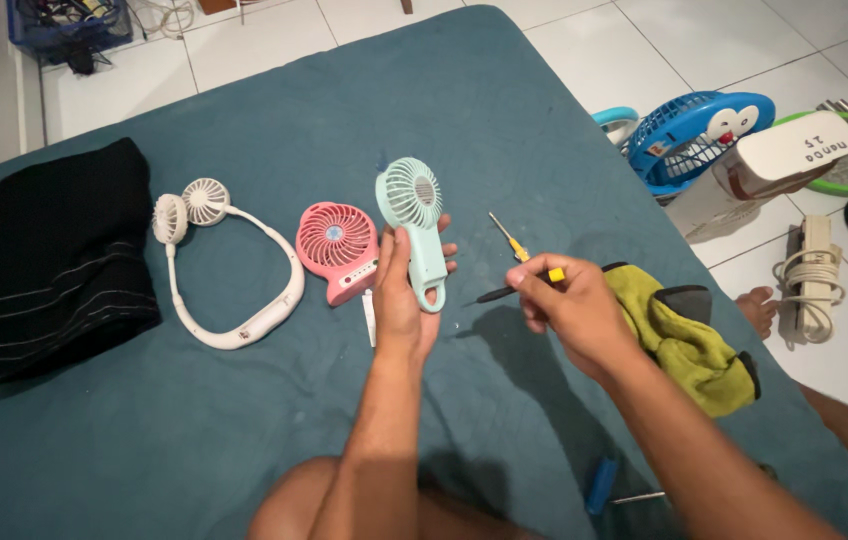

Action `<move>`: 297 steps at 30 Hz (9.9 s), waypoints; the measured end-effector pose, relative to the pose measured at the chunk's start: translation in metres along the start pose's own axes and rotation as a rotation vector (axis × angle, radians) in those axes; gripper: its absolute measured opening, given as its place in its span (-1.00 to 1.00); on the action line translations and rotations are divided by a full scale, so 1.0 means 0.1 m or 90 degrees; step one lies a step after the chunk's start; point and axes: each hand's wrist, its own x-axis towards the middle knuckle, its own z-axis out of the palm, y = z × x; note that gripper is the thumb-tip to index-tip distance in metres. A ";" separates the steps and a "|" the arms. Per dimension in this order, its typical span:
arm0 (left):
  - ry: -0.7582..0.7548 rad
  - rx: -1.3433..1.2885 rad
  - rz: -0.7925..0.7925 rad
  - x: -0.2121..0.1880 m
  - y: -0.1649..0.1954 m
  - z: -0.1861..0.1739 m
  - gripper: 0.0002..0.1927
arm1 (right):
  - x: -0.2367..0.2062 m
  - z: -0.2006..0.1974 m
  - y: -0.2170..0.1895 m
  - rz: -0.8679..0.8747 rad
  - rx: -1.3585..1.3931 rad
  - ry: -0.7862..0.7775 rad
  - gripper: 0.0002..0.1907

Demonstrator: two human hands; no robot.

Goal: The person services small electric fans on a bed. They handle a white neck fan, insert a battery into a pink desk fan, then use a screwdriver to open a teal handheld fan, separate its shell, wipe the parts with a cloth, and reassemble it.

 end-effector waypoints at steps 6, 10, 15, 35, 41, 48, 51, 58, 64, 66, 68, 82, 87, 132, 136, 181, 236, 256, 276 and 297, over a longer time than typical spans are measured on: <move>0.022 0.133 -0.076 0.07 -0.13 -0.07 -0.51 | 0.19 -0.05 0.54 0.096 0.017 0.056 -0.66; 0.013 -0.066 -0.172 0.07 -0.14 -0.10 -0.51 | 0.17 -0.03 0.59 0.113 0.023 0.070 -0.65; -0.037 -0.063 -0.170 0.07 -0.12 -0.10 -0.47 | -0.01 0.00 0.28 -0.087 -0.015 0.105 -0.70; -0.073 0.683 0.148 0.01 -0.23 -0.16 -0.40 | -0.04 0.01 0.30 -0.189 -0.290 0.107 -0.89; -0.082 0.546 0.145 0.02 -0.41 -0.23 -0.38 | -0.05 -0.08 0.54 -0.156 -0.244 0.126 -0.91; -0.068 0.038 -0.162 0.12 -0.17 -0.20 -0.51 | -0.19 0.05 0.11 -0.141 -0.157 0.135 -0.89; -0.147 -0.026 -0.146 0.06 -0.13 -0.09 -0.51 | -0.26 0.23 -0.07 -0.187 -0.139 0.123 -0.90; -0.152 -0.059 -0.136 -0.04 -0.04 0.05 -0.52 | -0.35 0.46 -0.28 -0.311 -0.210 0.078 -0.89; -0.132 0.091 -0.025 -0.06 -0.05 0.10 -0.54 | -0.31 0.57 -0.24 -0.161 -0.314 0.174 -0.87; -0.119 0.076 -0.009 -0.05 -0.03 0.09 -0.56 | -0.24 0.52 -0.27 -0.030 -0.069 0.062 -0.79; -0.116 0.086 -0.038 -0.04 0.00 0.08 -0.55 | -0.22 0.47 -0.29 -0.041 -0.069 0.003 -0.77; -0.073 0.082 -0.095 -0.07 -0.01 0.13 -0.52 | -0.29 0.47 -0.47 -0.332 -0.349 -0.005 -0.59; -0.076 0.102 -0.080 -0.07 -0.02 0.10 -0.51 | -0.28 0.51 -0.53 -0.193 -0.400 0.039 -0.75; 0.030 0.290 -0.151 0.09 -0.43 -0.19 -0.44 | 0.04 -0.18 0.82 0.021 0.073 -0.028 -0.78; -0.008 0.475 -0.035 0.08 -0.49 -0.22 -0.46 | 0.03 -0.34 1.10 0.040 0.213 0.003 -0.77; -0.156 -0.153 -0.160 -0.16 0.02 0.05 -0.48 | -0.86 0.22 1.30 -0.206 -0.526 -0.414 -0.90; -0.179 -0.127 -0.095 -0.28 0.36 0.34 -0.50 | -0.61 0.46 -0.36 -0.284 -0.134 0.159 -0.84; -0.025 0.146 -0.128 -0.02 -0.44 0.09 -0.51 | 0.15 -0.24 -0.06 0.053 -0.231 -0.042 -0.61; 0.029 0.205 -0.139 0.05 -0.53 -0.07 -0.55 | -0.03 -0.74 0.71 0.058 -0.124 0.039 -0.80; -0.064 -0.076 -0.167 0.01 -0.18 0.01 -0.50 | -0.24 -0.20 0.34 -0.021 -0.083 -0.013 -0.77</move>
